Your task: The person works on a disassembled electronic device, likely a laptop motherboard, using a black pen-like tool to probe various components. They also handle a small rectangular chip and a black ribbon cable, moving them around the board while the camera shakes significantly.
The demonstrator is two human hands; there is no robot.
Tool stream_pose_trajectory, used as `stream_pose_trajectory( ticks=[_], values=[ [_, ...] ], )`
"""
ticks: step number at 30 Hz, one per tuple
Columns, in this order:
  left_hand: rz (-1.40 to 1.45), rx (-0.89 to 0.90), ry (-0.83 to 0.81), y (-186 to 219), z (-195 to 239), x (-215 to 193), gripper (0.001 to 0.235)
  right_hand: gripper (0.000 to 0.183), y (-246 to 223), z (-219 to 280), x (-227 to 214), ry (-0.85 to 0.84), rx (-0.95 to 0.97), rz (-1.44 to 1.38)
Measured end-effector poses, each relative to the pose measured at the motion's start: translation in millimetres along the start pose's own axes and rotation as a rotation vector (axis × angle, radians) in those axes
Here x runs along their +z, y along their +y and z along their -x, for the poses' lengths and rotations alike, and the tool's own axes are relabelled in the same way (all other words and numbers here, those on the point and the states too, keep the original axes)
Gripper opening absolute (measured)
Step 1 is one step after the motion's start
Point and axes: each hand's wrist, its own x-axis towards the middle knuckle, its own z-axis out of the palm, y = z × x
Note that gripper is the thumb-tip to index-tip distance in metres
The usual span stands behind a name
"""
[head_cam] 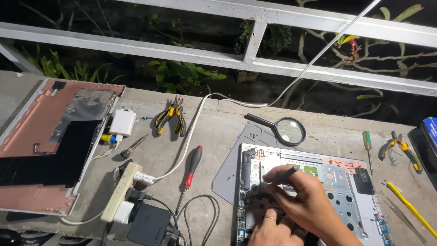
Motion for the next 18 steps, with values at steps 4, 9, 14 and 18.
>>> stream_pose_trajectory(
  ticks=[4,9,14,18],
  values=[
    [-0.001,0.028,0.080,-3.3,-6.0,6.7,0.056,0.018,4.8,-1.9,-1.2,0.054,-0.176,0.192],
    [-0.004,-0.003,-0.045,2.7,0.1,-5.4,0.062,0.037,12.6,3.6,-4.8,0.057,0.192,-0.087],
    [-0.014,0.041,0.037,-10.2,-16.0,15.4,0.056,0.016,3.8,-4.2,-4.6,0.009,0.020,0.078],
    [-0.015,0.039,-0.013,0.7,1.6,-4.1,0.059,0.022,3.2,2.2,-5.3,0.050,0.049,0.061]
  ],
)
